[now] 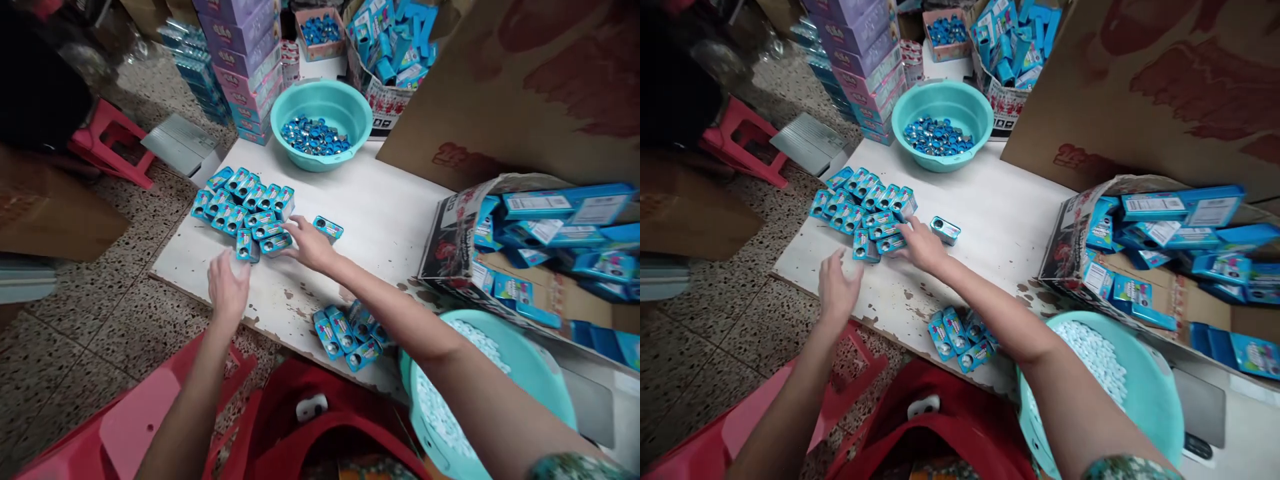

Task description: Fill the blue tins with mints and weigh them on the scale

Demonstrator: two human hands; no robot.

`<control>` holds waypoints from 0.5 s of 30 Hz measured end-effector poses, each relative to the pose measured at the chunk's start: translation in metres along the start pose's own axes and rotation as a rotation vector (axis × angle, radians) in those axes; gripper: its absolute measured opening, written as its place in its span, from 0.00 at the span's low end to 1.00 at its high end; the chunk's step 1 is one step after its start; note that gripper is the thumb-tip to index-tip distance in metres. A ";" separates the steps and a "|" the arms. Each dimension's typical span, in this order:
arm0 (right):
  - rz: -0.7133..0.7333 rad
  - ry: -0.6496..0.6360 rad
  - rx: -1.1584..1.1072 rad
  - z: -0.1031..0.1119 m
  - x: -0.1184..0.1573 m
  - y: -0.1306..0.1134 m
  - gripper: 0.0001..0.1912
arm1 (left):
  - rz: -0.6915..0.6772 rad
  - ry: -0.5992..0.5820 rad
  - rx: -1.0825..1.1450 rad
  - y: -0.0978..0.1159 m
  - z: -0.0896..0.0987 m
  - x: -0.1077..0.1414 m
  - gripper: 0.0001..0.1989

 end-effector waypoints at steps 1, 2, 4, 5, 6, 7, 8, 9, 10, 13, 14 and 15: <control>0.038 0.015 -0.024 0.009 0.025 0.011 0.31 | -0.081 -0.032 0.025 0.013 -0.002 0.026 0.28; 0.073 -0.006 -0.042 0.016 0.053 0.022 0.30 | -0.174 -0.124 0.069 0.027 -0.007 0.053 0.28; 0.110 -0.131 -0.063 0.023 0.114 0.041 0.34 | -0.408 -0.403 0.099 0.057 -0.022 0.103 0.30; 0.110 -0.193 -0.049 0.022 0.144 0.048 0.38 | -0.519 -0.522 0.083 0.070 -0.028 0.123 0.33; 0.102 -0.248 -0.012 0.019 0.172 0.053 0.45 | -0.619 -0.624 0.048 0.082 -0.034 0.138 0.35; 0.088 -0.298 0.050 0.014 0.195 0.056 0.52 | -0.706 -0.702 0.002 0.091 -0.040 0.147 0.38; 0.068 -0.343 0.118 0.006 0.213 0.058 0.58 | -0.785 -0.756 -0.044 0.098 -0.046 0.151 0.39; 0.053 -0.381 0.182 -0.004 0.227 0.058 0.64 | -0.858 -0.800 -0.086 0.104 -0.052 0.152 0.40; 0.038 -0.407 0.239 -0.013 0.235 0.057 0.67 | -0.922 -0.839 -0.126 0.108 -0.058 0.151 0.40; 0.002 -0.401 0.330 -0.034 0.239 0.053 0.61 | -1.032 -0.899 -0.230 0.117 -0.075 0.147 0.35; -0.012 -0.378 0.340 -0.036 0.236 0.053 0.56 | -1.030 -0.904 -0.262 0.118 -0.078 0.146 0.33; -0.028 -0.351 0.343 -0.037 0.233 0.054 0.51 | -1.008 -0.903 -0.290 0.119 -0.080 0.146 0.32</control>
Point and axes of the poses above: each hand's wrist, its own x-axis away from the middle knuckle, its own z-axis out of the back of the hand, y = z × x, the point moved 5 cm from there along -x, towards the middle knuckle, and after that the axes turned 6 degrees about x, right-handed, at the moved point
